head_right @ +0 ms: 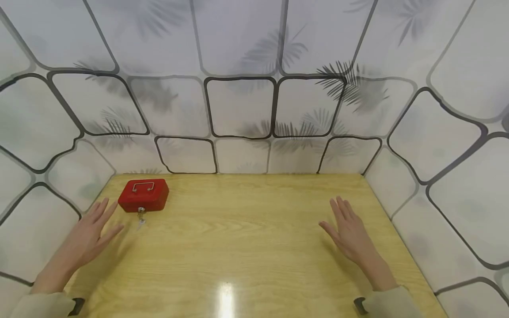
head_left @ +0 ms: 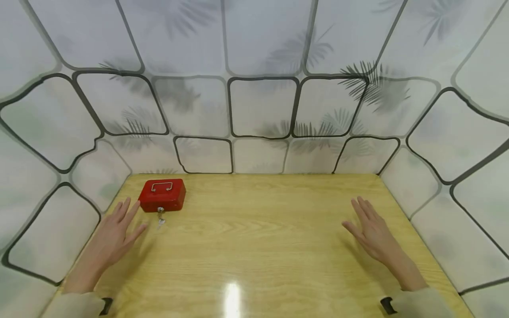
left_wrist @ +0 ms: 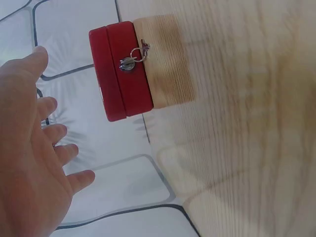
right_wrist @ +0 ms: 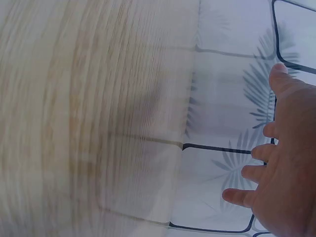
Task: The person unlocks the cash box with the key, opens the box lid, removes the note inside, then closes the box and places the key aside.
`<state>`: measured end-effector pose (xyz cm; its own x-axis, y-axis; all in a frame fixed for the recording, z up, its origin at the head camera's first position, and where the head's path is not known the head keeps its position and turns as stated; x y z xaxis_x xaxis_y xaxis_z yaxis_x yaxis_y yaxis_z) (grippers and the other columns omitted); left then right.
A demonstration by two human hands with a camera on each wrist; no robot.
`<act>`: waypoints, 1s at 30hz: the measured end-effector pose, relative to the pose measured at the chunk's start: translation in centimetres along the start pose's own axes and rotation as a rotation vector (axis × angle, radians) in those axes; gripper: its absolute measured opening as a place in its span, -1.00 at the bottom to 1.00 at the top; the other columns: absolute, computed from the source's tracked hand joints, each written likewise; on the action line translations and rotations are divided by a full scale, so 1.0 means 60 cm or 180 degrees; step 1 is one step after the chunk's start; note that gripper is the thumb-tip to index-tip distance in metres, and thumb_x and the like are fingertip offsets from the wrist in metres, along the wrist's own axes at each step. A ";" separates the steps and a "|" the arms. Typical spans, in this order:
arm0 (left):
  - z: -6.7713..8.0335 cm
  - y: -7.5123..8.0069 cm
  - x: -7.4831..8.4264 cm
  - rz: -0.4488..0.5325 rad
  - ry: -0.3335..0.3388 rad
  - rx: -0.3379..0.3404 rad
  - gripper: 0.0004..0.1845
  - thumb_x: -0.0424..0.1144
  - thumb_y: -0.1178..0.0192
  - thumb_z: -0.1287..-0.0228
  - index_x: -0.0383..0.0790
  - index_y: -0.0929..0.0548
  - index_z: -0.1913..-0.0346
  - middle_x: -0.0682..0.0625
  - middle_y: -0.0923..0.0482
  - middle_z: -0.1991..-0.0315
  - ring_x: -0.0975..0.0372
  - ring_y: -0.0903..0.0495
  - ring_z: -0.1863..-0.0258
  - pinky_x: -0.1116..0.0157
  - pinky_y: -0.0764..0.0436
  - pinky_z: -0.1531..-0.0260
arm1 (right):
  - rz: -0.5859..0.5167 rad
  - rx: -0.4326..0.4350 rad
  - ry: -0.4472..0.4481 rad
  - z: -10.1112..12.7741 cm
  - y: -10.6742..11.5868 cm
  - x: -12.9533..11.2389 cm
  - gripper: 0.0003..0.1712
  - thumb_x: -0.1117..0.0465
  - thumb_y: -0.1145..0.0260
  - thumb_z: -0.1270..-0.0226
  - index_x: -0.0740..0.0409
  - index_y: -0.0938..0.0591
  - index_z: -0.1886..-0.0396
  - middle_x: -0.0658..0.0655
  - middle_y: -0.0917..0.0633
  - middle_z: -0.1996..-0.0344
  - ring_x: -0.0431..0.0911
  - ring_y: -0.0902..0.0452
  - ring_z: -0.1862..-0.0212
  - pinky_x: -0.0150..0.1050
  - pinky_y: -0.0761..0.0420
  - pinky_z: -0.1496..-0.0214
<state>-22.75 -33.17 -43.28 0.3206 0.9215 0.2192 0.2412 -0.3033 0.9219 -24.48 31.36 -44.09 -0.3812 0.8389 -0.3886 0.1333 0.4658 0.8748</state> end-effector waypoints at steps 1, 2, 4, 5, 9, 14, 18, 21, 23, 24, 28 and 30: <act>-0.004 0.000 -0.001 0.0035 -0.0001 0.0022 -0.23 -0.01 -0.16 -0.56 -0.47 -0.21 -0.56 -0.54 -0.06 -0.52 -0.42 -0.07 -0.48 -0.42 -0.22 -0.25 | -0.0042 -0.0001 -0.0011 -0.002 -0.001 -0.001 -0.12 -0.02 -0.20 -0.61 0.43 -0.11 -0.61 0.55 -0.06 -0.56 0.48 0.13 -0.56 0.49 -0.04 -0.44; -0.007 0.000 -0.001 0.0072 0.0002 0.0044 -0.23 -0.02 -0.16 -0.55 -0.48 -0.22 -0.55 -0.55 -0.07 -0.52 -0.42 -0.08 -0.48 -0.42 -0.23 -0.25 | -0.0088 -0.0008 -0.0030 -0.003 -0.003 -0.003 -0.12 -0.02 -0.20 -0.61 0.43 -0.10 -0.61 0.55 -0.05 -0.56 0.49 0.13 -0.55 0.50 -0.03 -0.43; -0.012 -0.002 -0.004 0.0156 0.0049 0.0038 -0.23 -0.01 -0.14 -0.57 -0.48 -0.20 -0.56 -0.55 -0.04 -0.53 -0.41 -0.05 -0.49 -0.42 -0.21 -0.28 | -0.0164 -0.0009 -0.0060 -0.006 -0.005 -0.006 -0.13 -0.01 -0.20 -0.62 0.43 -0.09 -0.61 0.54 -0.04 -0.56 0.50 0.10 -0.54 0.50 -0.05 -0.42; -0.014 -0.004 -0.005 0.0206 0.0075 0.0036 -0.24 -0.01 -0.14 -0.58 -0.47 -0.19 -0.56 -0.54 -0.03 -0.53 -0.41 -0.04 -0.50 -0.41 -0.20 -0.29 | -0.0204 -0.0008 -0.0078 -0.007 -0.007 -0.007 -0.13 0.00 -0.20 -0.62 0.42 -0.08 -0.62 0.55 -0.04 -0.56 0.51 0.09 -0.53 0.51 -0.06 -0.41; -0.021 -0.010 -0.009 0.0350 0.0226 -0.0008 -0.25 -0.02 -0.09 -0.61 -0.45 -0.15 -0.58 -0.52 0.03 -0.56 -0.40 -0.04 -0.50 -0.42 -0.19 -0.30 | -0.0343 -0.0080 -0.0183 -0.013 -0.019 -0.011 -0.13 0.00 -0.15 -0.65 0.42 -0.02 -0.63 0.55 -0.02 -0.56 0.51 0.07 -0.53 0.51 -0.08 -0.41; -0.029 -0.016 -0.015 0.0450 0.0432 -0.0102 -0.24 0.01 -0.04 -0.64 -0.48 -0.12 -0.58 -0.51 0.06 -0.57 -0.46 -0.12 -0.43 -0.45 -0.24 -0.23 | -0.0522 -0.0272 -0.0363 -0.018 -0.044 -0.017 -0.10 -0.07 -0.07 -0.69 0.36 0.08 -0.66 0.53 0.04 -0.59 0.49 0.13 -0.55 0.48 -0.02 -0.44; -0.035 -0.025 -0.027 0.0576 0.0636 -0.0247 -0.20 0.08 0.03 -0.66 -0.44 -0.04 -0.61 -0.50 0.14 -0.59 -0.49 -0.10 -0.42 -0.49 -0.20 -0.22 | -0.0634 -0.0315 -0.0384 -0.022 -0.063 -0.030 -0.10 -0.07 -0.05 -0.69 0.35 0.09 -0.66 0.52 0.02 -0.59 0.47 0.13 -0.56 0.46 -0.01 -0.47; -0.040 -0.031 -0.036 0.0700 0.0763 -0.0323 -0.18 0.10 0.06 -0.66 -0.39 0.03 -0.64 -0.49 0.19 -0.60 -0.50 -0.05 -0.44 -0.51 -0.14 -0.23 | -0.0750 -0.0334 -0.0364 -0.026 -0.078 -0.046 -0.11 -0.07 -0.05 -0.69 0.36 0.07 -0.66 0.50 0.01 -0.59 0.45 0.13 -0.57 0.45 -0.01 -0.48; -0.044 -0.033 -0.042 0.0780 0.0808 -0.0334 -0.18 0.10 0.07 -0.66 -0.37 0.06 -0.65 -0.49 0.20 -0.60 -0.50 -0.02 -0.45 -0.52 -0.11 -0.24 | -0.0820 -0.0334 -0.0332 -0.029 -0.087 -0.059 -0.13 -0.07 -0.05 -0.70 0.37 0.04 -0.65 0.50 -0.01 -0.59 0.45 0.11 -0.57 0.45 -0.03 -0.47; -0.046 -0.035 -0.044 0.0824 0.0819 -0.0331 -0.18 0.10 0.07 -0.66 -0.38 0.06 -0.65 -0.49 0.21 -0.60 -0.49 0.00 -0.46 -0.52 -0.10 -0.25 | -0.0847 -0.0331 -0.0311 -0.031 -0.092 -0.066 -0.14 -0.06 -0.05 -0.70 0.37 0.03 -0.65 0.49 -0.03 -0.59 0.44 0.08 -0.56 0.44 -0.05 -0.47; -0.051 -0.036 -0.050 0.0938 0.0828 -0.0258 -0.19 0.07 0.06 -0.67 -0.44 0.03 -0.63 -0.51 0.19 -0.59 -0.49 0.03 -0.47 -0.52 -0.08 -0.26 | -0.0950 -0.0305 -0.0205 -0.039 -0.111 -0.097 -0.18 -0.06 -0.06 -0.70 0.35 -0.04 -0.64 0.48 -0.15 -0.55 0.42 -0.08 -0.52 0.43 -0.18 -0.43; -0.052 -0.038 -0.054 0.0969 0.0831 -0.0241 -0.20 0.05 0.06 -0.68 -0.46 0.03 -0.62 -0.52 0.19 -0.59 -0.48 0.04 -0.47 -0.51 -0.07 -0.27 | -0.1009 -0.0306 -0.0147 -0.043 -0.121 -0.114 -0.19 -0.06 -0.07 -0.69 0.33 -0.07 -0.64 0.46 -0.21 -0.53 0.40 -0.18 -0.49 0.41 -0.28 -0.39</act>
Point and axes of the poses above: each hand's wrist, its own z-axis away from the middle knuckle, its own y-axis out of the back of the hand, x = y × z, the point moved 8 cm from there along -z, towards the middle knuckle
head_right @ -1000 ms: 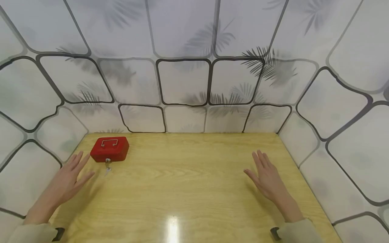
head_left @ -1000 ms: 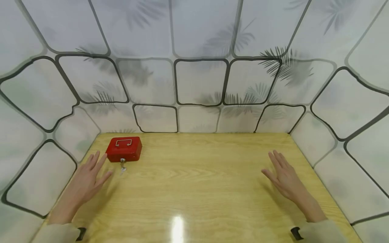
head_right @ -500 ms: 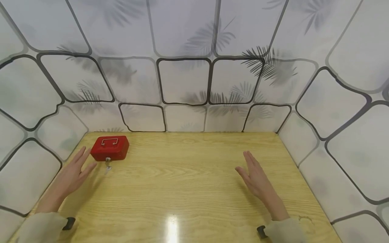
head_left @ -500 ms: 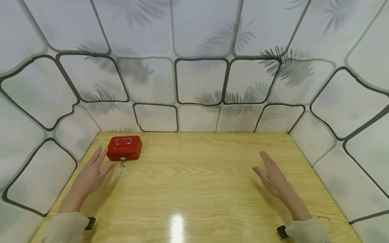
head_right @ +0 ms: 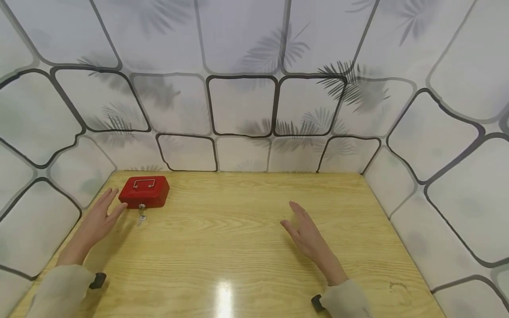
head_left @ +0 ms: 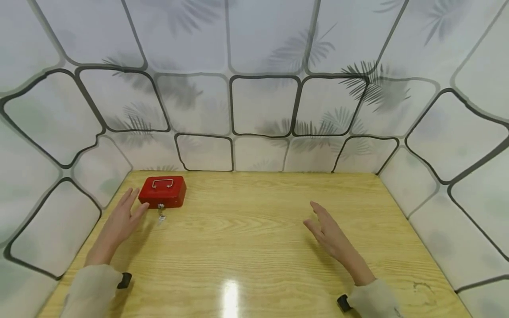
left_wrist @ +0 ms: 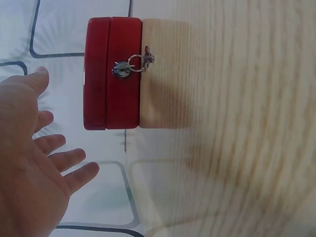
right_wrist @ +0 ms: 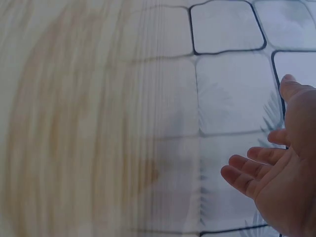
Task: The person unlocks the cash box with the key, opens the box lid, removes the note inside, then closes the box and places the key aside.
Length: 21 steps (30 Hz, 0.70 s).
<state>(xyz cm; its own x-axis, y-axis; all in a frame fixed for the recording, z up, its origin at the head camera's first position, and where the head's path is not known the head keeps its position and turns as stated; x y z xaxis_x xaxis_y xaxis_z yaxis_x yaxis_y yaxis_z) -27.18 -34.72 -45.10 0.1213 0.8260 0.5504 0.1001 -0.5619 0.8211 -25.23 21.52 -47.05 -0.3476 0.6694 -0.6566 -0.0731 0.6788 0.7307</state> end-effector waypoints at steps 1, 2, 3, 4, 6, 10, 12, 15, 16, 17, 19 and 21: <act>-0.001 0.000 0.000 0.0021 -0.0004 0.0005 -0.20 0.04 0.06 -0.68 -0.48 0.03 -0.61 -0.53 0.19 -0.58 -0.48 0.05 -0.48 -0.50 -0.07 -0.28 | -0.0030 -0.0003 0.0023 -0.002 -0.006 -0.005 -0.19 -0.06 -0.08 -0.68 0.32 -0.08 -0.64 0.44 -0.23 -0.53 0.39 -0.20 -0.48 0.40 -0.31 -0.37; -0.003 0.000 -0.002 0.0043 -0.0008 0.0007 -0.20 0.04 0.06 -0.68 -0.49 0.03 -0.61 -0.54 0.18 -0.58 -0.48 0.06 -0.48 -0.50 -0.06 -0.29 | -0.0065 -0.0015 0.0037 -0.005 -0.012 -0.011 -0.19 -0.06 -0.09 -0.68 0.31 -0.09 -0.63 0.43 -0.24 -0.52 0.37 -0.23 -0.47 0.39 -0.34 -0.36; -0.005 -0.001 -0.003 0.0067 -0.0007 0.0002 -0.20 0.03 0.06 -0.68 -0.51 0.03 -0.60 -0.55 0.18 -0.57 -0.48 0.07 -0.48 -0.49 -0.04 -0.30 | -0.0092 -0.0033 0.0046 -0.008 -0.018 -0.017 -0.19 -0.07 -0.10 -0.68 0.31 -0.10 -0.63 0.42 -0.26 -0.52 0.36 -0.25 -0.46 0.39 -0.36 -0.36; -0.007 -0.002 -0.006 0.0088 -0.0001 -0.0012 -0.20 0.04 0.07 -0.69 -0.52 0.05 -0.60 -0.56 0.18 -0.57 -0.48 0.09 -0.49 -0.48 -0.03 -0.32 | -0.0111 -0.0050 0.0053 -0.011 -0.024 -0.021 -0.19 -0.07 -0.11 -0.67 0.31 -0.11 -0.63 0.41 -0.27 -0.51 0.35 -0.26 -0.46 0.38 -0.37 -0.35; -0.011 -0.004 -0.010 0.0147 0.0023 -0.0042 -0.19 0.04 0.09 -0.69 -0.52 0.08 -0.60 -0.58 0.18 -0.56 -0.47 0.13 -0.50 -0.46 0.01 -0.35 | -0.0132 -0.0079 0.0055 -0.016 -0.035 -0.030 -0.20 -0.06 -0.12 -0.66 0.30 -0.13 -0.63 0.39 -0.29 -0.51 0.33 -0.29 -0.45 0.37 -0.38 -0.35; -0.021 -0.008 -0.018 0.0260 0.0099 -0.0078 -0.17 0.07 0.11 -0.69 -0.54 0.10 -0.60 -0.60 0.17 -0.55 -0.47 0.11 -0.50 -0.44 -0.05 -0.35 | -0.0206 -0.0153 0.0073 -0.027 -0.059 -0.049 -0.21 -0.06 -0.13 -0.66 0.27 -0.15 -0.63 0.35 -0.31 -0.51 0.29 -0.32 -0.44 0.32 -0.42 -0.34; -0.030 -0.012 -0.021 0.0317 0.0111 -0.0076 -0.16 0.07 0.10 -0.68 -0.55 0.08 -0.59 -0.60 0.14 -0.54 -0.47 0.07 -0.49 -0.44 -0.13 -0.32 | -0.0272 -0.0181 0.0087 -0.032 -0.070 -0.058 -0.21 -0.07 -0.13 -0.66 0.25 -0.16 -0.63 0.34 -0.32 -0.51 0.28 -0.34 -0.43 0.30 -0.45 -0.32; -0.041 -0.020 -0.026 0.0441 0.0090 -0.0089 -0.18 0.04 0.09 -0.69 -0.58 0.06 -0.58 -0.60 0.12 -0.54 -0.46 0.06 -0.49 -0.42 -0.20 -0.30 | -0.0356 -0.0237 0.0097 -0.038 -0.087 -0.069 -0.20 -0.10 -0.11 -0.66 0.25 -0.16 -0.63 0.32 -0.31 -0.51 0.27 -0.37 -0.40 0.28 -0.48 -0.31; -0.045 -0.022 -0.028 0.0477 0.0074 -0.0090 -0.19 0.03 0.08 -0.69 -0.59 0.05 -0.57 -0.60 0.11 -0.54 -0.46 0.07 -0.49 -0.42 -0.22 -0.30 | -0.0385 -0.0254 0.0089 -0.040 -0.092 -0.071 -0.20 -0.11 -0.11 -0.66 0.25 -0.16 -0.63 0.31 -0.32 -0.51 0.27 -0.38 -0.39 0.27 -0.49 -0.30; -0.048 -0.025 -0.028 0.0498 0.0055 -0.0082 -0.20 0.01 0.07 -0.69 -0.60 0.04 -0.57 -0.60 0.08 -0.53 -0.46 0.04 -0.49 -0.41 -0.23 -0.30 | -0.0410 -0.0278 0.0076 -0.041 -0.097 -0.073 -0.20 -0.11 -0.11 -0.65 0.23 -0.16 -0.64 0.31 -0.31 -0.52 0.27 -0.39 -0.38 0.27 -0.49 -0.30; -0.051 -0.029 -0.029 0.0534 0.0034 -0.0081 -0.21 -0.03 0.07 -0.69 -0.63 0.04 -0.56 -0.61 0.07 -0.52 -0.46 0.03 -0.48 -0.41 -0.24 -0.29 | -0.0438 -0.0301 0.0075 -0.046 -0.106 -0.077 -0.21 -0.10 -0.10 -0.67 0.23 -0.16 -0.64 0.30 -0.31 -0.52 0.26 -0.41 -0.36 0.25 -0.50 -0.30; -0.053 -0.033 -0.032 0.0537 0.0044 -0.0097 -0.22 -0.04 0.07 -0.70 -0.63 0.06 -0.56 -0.62 0.08 -0.51 -0.47 0.03 -0.47 -0.40 -0.23 -0.30 | -0.0459 -0.0314 0.0070 -0.051 -0.113 -0.080 -0.23 -0.09 -0.09 -0.67 0.23 -0.17 -0.63 0.29 -0.33 -0.51 0.24 -0.43 -0.34 0.23 -0.52 -0.29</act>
Point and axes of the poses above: each hand's wrist, its own z-axis away from the middle knuckle, its own y-axis out of the back of the hand, x = y × z, the point moved 8 cm from there along -z, towards the middle knuckle
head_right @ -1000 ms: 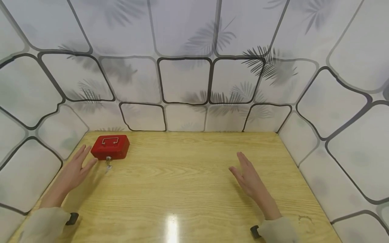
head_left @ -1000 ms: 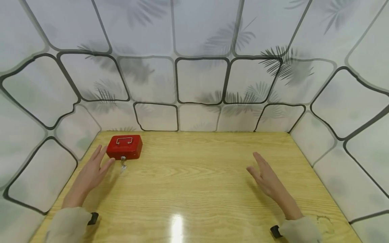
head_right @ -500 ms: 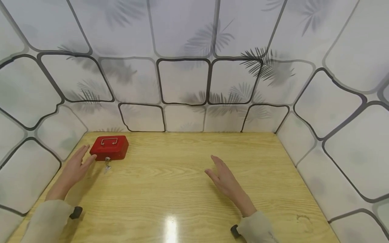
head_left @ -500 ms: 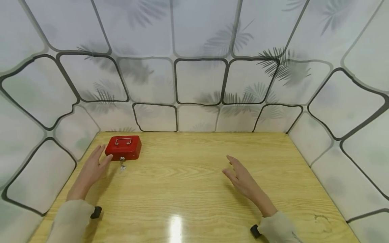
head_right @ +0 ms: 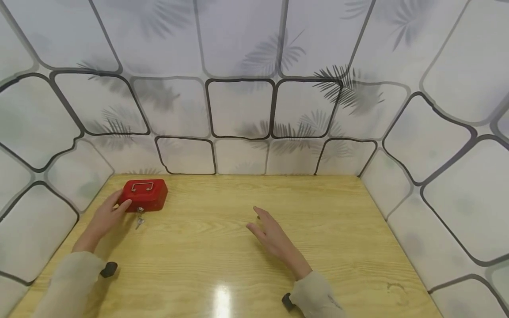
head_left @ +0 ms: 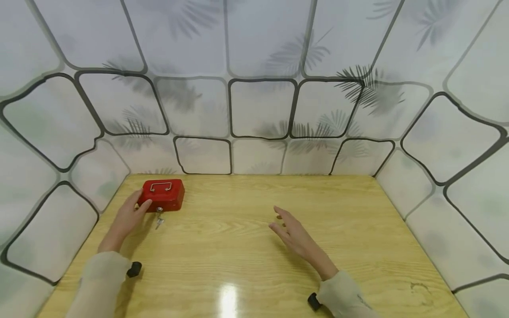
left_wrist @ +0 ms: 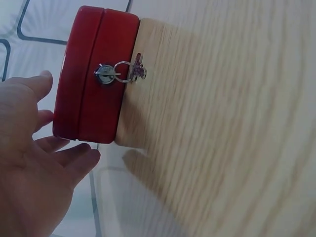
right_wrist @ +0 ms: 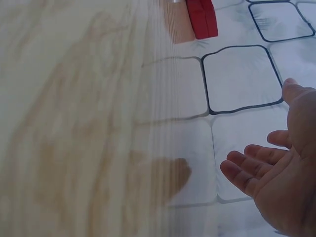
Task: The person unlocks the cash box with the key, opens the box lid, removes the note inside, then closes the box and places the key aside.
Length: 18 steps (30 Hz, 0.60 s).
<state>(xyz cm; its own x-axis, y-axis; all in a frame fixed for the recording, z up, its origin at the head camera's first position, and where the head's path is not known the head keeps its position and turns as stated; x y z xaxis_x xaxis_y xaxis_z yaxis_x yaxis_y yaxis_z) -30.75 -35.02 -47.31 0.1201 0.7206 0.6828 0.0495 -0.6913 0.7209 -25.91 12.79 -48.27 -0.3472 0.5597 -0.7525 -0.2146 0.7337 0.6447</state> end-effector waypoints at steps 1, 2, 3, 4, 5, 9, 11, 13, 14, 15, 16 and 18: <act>-0.001 -0.002 -0.001 -0.0004 0.0012 -0.0004 -0.22 -0.04 0.08 -0.70 -0.64 0.06 -0.56 -0.63 0.07 -0.51 -0.47 0.01 -0.47 -0.40 -0.23 -0.30 | -0.0017 0.0001 0.0001 -0.003 -0.003 -0.001 -0.23 -0.09 -0.09 -0.68 0.24 -0.18 -0.63 0.29 -0.33 -0.51 0.23 -0.44 -0.34 0.23 -0.52 -0.28; -0.003 -0.005 -0.003 0.0001 0.0031 -0.0015 -0.22 -0.04 0.08 -0.70 -0.63 0.07 -0.56 -0.63 0.08 -0.51 -0.48 0.01 -0.47 -0.40 -0.22 -0.31 | -0.0033 0.0004 -0.0001 -0.005 -0.005 -0.002 -0.24 -0.08 -0.08 -0.68 0.25 -0.18 -0.63 0.29 -0.34 -0.50 0.23 -0.45 -0.33 0.22 -0.53 -0.27; -0.004 -0.007 -0.004 0.0011 0.0058 -0.0029 -0.21 -0.03 0.09 -0.70 -0.62 0.08 -0.56 -0.63 0.10 -0.51 -0.48 0.03 -0.47 -0.40 -0.19 -0.32 | -0.0056 0.0000 -0.0002 -0.008 -0.008 -0.003 -0.24 -0.08 -0.08 -0.68 0.26 -0.19 -0.63 0.30 -0.35 -0.50 0.22 -0.46 -0.32 0.22 -0.53 -0.27; -0.005 -0.008 -0.007 0.0013 0.0093 -0.0038 -0.21 -0.02 0.10 -0.70 -0.61 0.09 -0.57 -0.63 0.11 -0.52 -0.48 0.04 -0.47 -0.39 -0.17 -0.34 | -0.0075 -0.0007 0.0002 -0.011 -0.012 -0.004 -0.24 -0.08 -0.08 -0.68 0.26 -0.19 -0.62 0.30 -0.37 -0.49 0.22 -0.47 -0.31 0.22 -0.54 -0.26; -0.005 -0.008 -0.010 0.0016 0.0124 -0.0041 -0.20 -0.01 0.11 -0.70 -0.60 0.09 -0.57 -0.62 0.12 -0.52 -0.48 0.04 -0.47 -0.39 -0.15 -0.35 | -0.0103 -0.0022 -0.0001 -0.015 -0.015 -0.006 -0.24 -0.09 -0.08 -0.68 0.27 -0.20 -0.62 0.31 -0.37 -0.48 0.22 -0.47 -0.31 0.22 -0.54 -0.26; -0.005 -0.010 -0.015 0.0040 0.0197 -0.0011 -0.20 0.01 0.09 -0.69 -0.55 0.09 -0.59 -0.60 0.12 -0.53 -0.47 0.05 -0.48 -0.39 -0.12 -0.37 | -0.0193 -0.0100 0.0004 -0.027 -0.030 -0.010 -0.22 -0.13 -0.06 -0.67 0.26 -0.20 -0.62 0.31 -0.40 -0.46 0.21 -0.48 -0.30 0.22 -0.54 -0.26; -0.004 -0.011 -0.016 0.0068 0.0213 0.0010 -0.19 0.02 0.07 -0.68 -0.52 0.07 -0.60 -0.59 0.12 -0.54 -0.47 0.04 -0.48 -0.39 -0.13 -0.37 | -0.0205 -0.0155 0.0016 -0.033 -0.038 -0.012 -0.21 -0.15 -0.05 -0.68 0.26 -0.20 -0.62 0.31 -0.40 -0.46 0.20 -0.48 -0.31 0.21 -0.54 -0.27; -0.004 -0.011 -0.015 0.0078 0.0206 0.0044 -0.20 0.02 0.05 -0.68 -0.51 0.05 -0.60 -0.58 0.11 -0.55 -0.46 0.03 -0.49 -0.38 -0.14 -0.37 | -0.0204 -0.0190 0.0043 -0.038 -0.045 -0.013 -0.22 -0.15 -0.03 -0.68 0.27 -0.20 -0.62 0.31 -0.40 -0.46 0.20 -0.49 -0.30 0.20 -0.55 -0.26; -0.004 -0.012 -0.015 0.0075 0.0212 0.0054 -0.20 0.03 0.05 -0.67 -0.50 0.04 -0.60 -0.57 0.11 -0.55 -0.45 0.03 -0.49 -0.37 -0.14 -0.38 | -0.0214 -0.0206 0.0056 -0.040 -0.047 -0.015 -0.22 -0.14 -0.03 -0.69 0.29 -0.20 -0.61 0.32 -0.40 -0.45 0.20 -0.49 -0.30 0.19 -0.55 -0.26; -0.005 -0.012 -0.014 0.0062 0.0209 0.0065 -0.20 0.03 0.04 -0.67 -0.50 0.02 -0.60 -0.57 0.10 -0.55 -0.45 0.03 -0.49 -0.37 -0.13 -0.38 | -0.0226 -0.0221 0.0071 -0.042 -0.050 -0.016 -0.22 -0.13 -0.03 -0.69 0.30 -0.20 -0.61 0.34 -0.41 -0.45 0.21 -0.50 -0.29 0.19 -0.56 -0.26; -0.005 -0.013 -0.013 0.0051 0.0217 0.0074 -0.19 0.04 0.03 -0.66 -0.49 0.01 -0.60 -0.56 0.09 -0.55 -0.45 0.04 -0.49 -0.37 -0.13 -0.38 | -0.0228 -0.0233 0.0077 -0.044 -0.052 -0.017 -0.23 -0.13 -0.03 -0.69 0.31 -0.20 -0.60 0.34 -0.41 -0.45 0.22 -0.50 -0.29 0.19 -0.56 -0.25; -0.006 -0.016 -0.010 0.0018 0.0221 0.0096 -0.20 0.04 0.00 -0.65 -0.47 -0.02 -0.60 -0.55 0.07 -0.55 -0.44 0.03 -0.50 -0.36 -0.13 -0.39 | -0.0263 -0.0244 0.0085 -0.048 -0.056 -0.020 -0.23 -0.11 -0.04 -0.69 0.32 -0.21 -0.60 0.36 -0.41 -0.44 0.23 -0.50 -0.29 0.19 -0.56 -0.26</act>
Point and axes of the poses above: each hand's wrist, its own z-axis away from the middle knuckle, its own y-axis out of the back of the hand, x = y × z, the point moved 8 cm from there along -z, towards the middle knuckle
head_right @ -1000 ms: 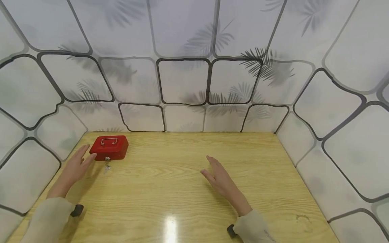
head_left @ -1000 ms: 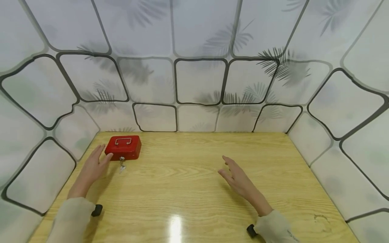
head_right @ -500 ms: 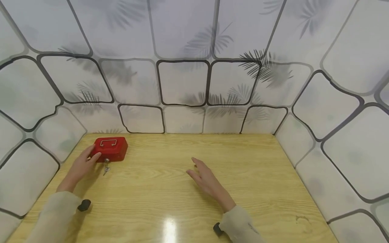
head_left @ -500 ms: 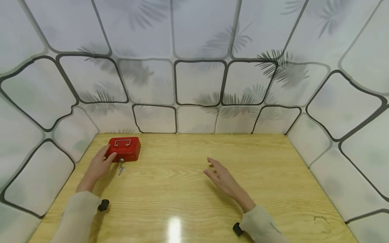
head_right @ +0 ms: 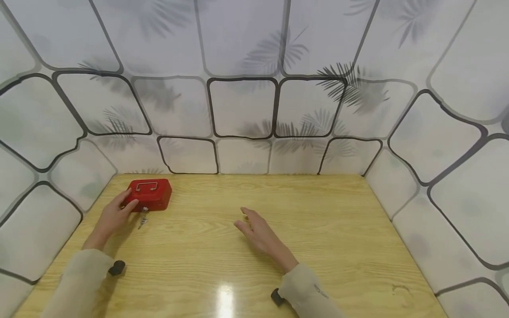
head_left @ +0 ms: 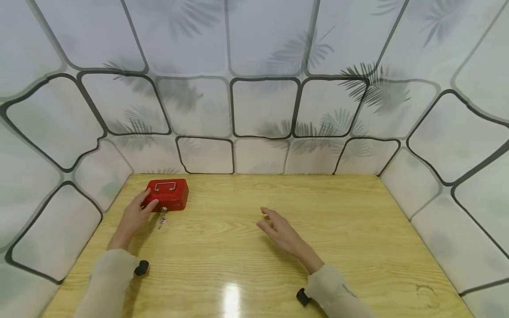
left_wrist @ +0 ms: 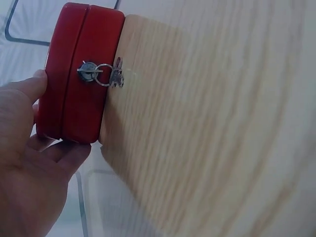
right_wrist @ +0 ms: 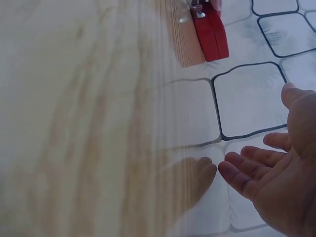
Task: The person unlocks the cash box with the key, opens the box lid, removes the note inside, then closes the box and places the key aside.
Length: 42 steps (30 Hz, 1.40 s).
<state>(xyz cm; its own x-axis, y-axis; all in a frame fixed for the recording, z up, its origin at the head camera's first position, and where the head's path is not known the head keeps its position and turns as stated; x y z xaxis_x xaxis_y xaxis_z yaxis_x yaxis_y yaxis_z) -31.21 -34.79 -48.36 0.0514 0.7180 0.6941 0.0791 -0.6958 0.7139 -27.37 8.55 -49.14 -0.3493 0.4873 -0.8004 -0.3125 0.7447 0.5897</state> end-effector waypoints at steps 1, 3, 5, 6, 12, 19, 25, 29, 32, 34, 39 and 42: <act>0.000 -0.003 0.002 -0.0003 0.0015 0.0000 -0.20 0.05 -0.01 -0.64 -0.45 -0.03 -0.61 -0.54 0.06 -0.56 -0.43 0.03 -0.50 -0.36 -0.13 -0.39 | -0.0010 -0.0005 0.0004 -0.001 -0.001 -0.001 -0.23 -0.10 -0.04 -0.69 0.33 -0.21 -0.59 0.36 -0.41 -0.44 0.24 -0.49 -0.30 0.20 -0.55 -0.26; 0.000 -0.010 0.008 -0.0025 0.0020 0.0008 -0.20 0.06 -0.03 -0.63 -0.43 -0.06 -0.61 -0.51 0.04 -0.56 -0.42 0.01 -0.50 -0.34 -0.14 -0.40 | -0.0003 -0.0017 -0.0010 -0.003 -0.004 -0.003 -0.23 -0.11 -0.04 -0.69 0.32 -0.22 -0.60 0.35 -0.40 -0.45 0.24 -0.48 -0.31 0.20 -0.55 -0.27; 0.000 -0.017 0.014 -0.0048 0.0024 0.0011 -0.20 0.07 -0.05 -0.62 -0.40 -0.10 -0.61 -0.48 0.01 -0.57 -0.40 -0.01 -0.51 -0.32 -0.17 -0.40 | 0.0008 -0.0040 -0.0019 -0.004 -0.007 -0.005 -0.23 -0.12 -0.04 -0.69 0.31 -0.21 -0.60 0.34 -0.39 -0.46 0.24 -0.48 -0.32 0.19 -0.54 -0.27; 0.000 -0.021 0.019 -0.0052 0.0023 0.0006 -0.21 0.07 -0.06 -0.61 -0.39 -0.11 -0.61 -0.47 0.00 -0.57 -0.39 -0.02 -0.51 -0.31 -0.18 -0.40 | 0.0021 -0.0052 -0.0021 -0.005 -0.008 -0.006 -0.23 -0.13 -0.03 -0.69 0.31 -0.21 -0.60 0.34 -0.39 -0.46 0.24 -0.48 -0.31 0.19 -0.55 -0.27; 0.001 -0.043 0.050 -0.0122 -0.0103 0.0040 -0.28 -0.05 -0.17 -0.58 -0.41 -0.23 -0.56 -0.48 -0.10 -0.53 -0.37 -0.11 -0.49 -0.25 -0.23 -0.41 | 0.0049 -0.0114 -0.0035 -0.009 -0.013 -0.010 -0.22 -0.15 -0.02 -0.69 0.30 -0.20 -0.60 0.33 -0.38 -0.47 0.24 -0.51 -0.29 0.19 -0.57 -0.25; 0.007 -0.079 0.085 -0.0058 -0.0185 -0.0057 -0.32 -0.11 -0.20 -0.56 -0.38 -0.27 -0.55 -0.45 -0.15 -0.52 -0.34 -0.16 -0.48 -0.21 -0.29 -0.39 | 0.0051 -0.0077 0.0004 -0.020 -0.015 -0.013 -0.21 -0.15 -0.04 -0.68 0.32 -0.23 -0.58 0.33 -0.42 -0.44 0.22 -0.55 -0.23 0.17 -0.59 -0.22; 0.011 -0.110 0.121 -0.0010 -0.0347 -0.0058 -0.35 -0.17 -0.25 -0.52 -0.38 -0.32 -0.52 -0.46 -0.21 -0.49 -0.31 -0.25 -0.44 -0.18 -0.40 -0.33 | 0.0027 -0.0032 0.0046 -0.034 -0.015 -0.021 -0.24 -0.09 -0.12 -0.66 0.32 -0.25 -0.58 0.33 -0.43 -0.42 0.18 -0.54 -0.24 0.12 -0.60 -0.21; 0.012 -0.125 0.139 0.0049 -0.0389 -0.0077 -0.35 -0.19 -0.29 -0.49 -0.34 -0.36 -0.51 -0.43 -0.24 -0.49 -0.29 -0.26 -0.45 -0.17 -0.39 -0.35 | 0.0051 0.0014 0.0039 -0.042 -0.015 -0.022 -0.26 -0.04 -0.17 -0.64 0.32 -0.28 -0.56 0.34 -0.45 -0.41 0.16 -0.54 -0.24 0.10 -0.60 -0.21; 0.013 -0.134 0.152 0.0062 -0.0388 -0.0110 -0.34 -0.17 -0.32 -0.46 -0.32 -0.38 -0.50 -0.41 -0.26 -0.47 -0.27 -0.28 -0.44 -0.18 -0.38 -0.35 | 0.0048 0.0055 0.0029 -0.046 -0.015 -0.023 -0.29 0.02 -0.19 -0.63 0.34 -0.30 -0.55 0.34 -0.47 -0.39 0.15 -0.55 -0.22 0.09 -0.61 -0.20; 0.015 -0.139 0.160 0.0066 -0.0376 -0.0143 -0.34 -0.16 -0.33 -0.44 -0.30 -0.40 -0.50 -0.39 -0.29 -0.47 -0.26 -0.30 -0.44 -0.17 -0.39 -0.35 | 0.0052 0.0088 0.0029 -0.048 -0.014 -0.023 -0.31 0.05 -0.21 -0.63 0.35 -0.32 -0.53 0.34 -0.48 -0.37 0.15 -0.56 -0.20 0.09 -0.62 -0.18; 0.020 -0.157 0.179 0.0085 -0.0407 -0.0205 -0.35 -0.17 -0.37 -0.40 -0.31 -0.45 -0.47 -0.37 -0.36 -0.42 -0.25 -0.35 -0.41 -0.17 -0.39 -0.35 | 0.0018 0.0142 0.0018 -0.050 -0.015 -0.022 -0.31 0.03 -0.23 -0.61 0.38 -0.34 -0.50 0.36 -0.52 -0.34 0.15 -0.58 -0.19 0.08 -0.62 -0.17; 0.024 -0.170 0.188 0.0124 -0.0395 -0.0246 -0.34 -0.17 -0.38 -0.39 -0.29 -0.46 -0.47 -0.36 -0.38 -0.42 -0.23 -0.37 -0.41 -0.15 -0.40 -0.35 | -0.0018 0.0159 0.0001 -0.051 -0.015 -0.022 -0.29 0.02 -0.25 -0.60 0.38 -0.34 -0.51 0.35 -0.51 -0.35 0.14 -0.57 -0.20 0.07 -0.62 -0.18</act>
<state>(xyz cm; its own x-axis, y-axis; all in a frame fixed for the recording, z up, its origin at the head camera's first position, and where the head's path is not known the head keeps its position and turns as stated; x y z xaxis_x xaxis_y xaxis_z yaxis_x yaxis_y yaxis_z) -30.01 -19.58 -47.92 0.1758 0.6838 0.7082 -0.0019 -0.7191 0.6949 -29.33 5.83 -48.30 -0.3480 0.4827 -0.8036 -0.2698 0.7694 0.5790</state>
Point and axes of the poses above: each hand's wrist, its own z-axis away from the middle knuckle, its own y-axis out of the back of the hand, x = y × z, the point moved 8 cm from there along -z, towards the middle knuckle
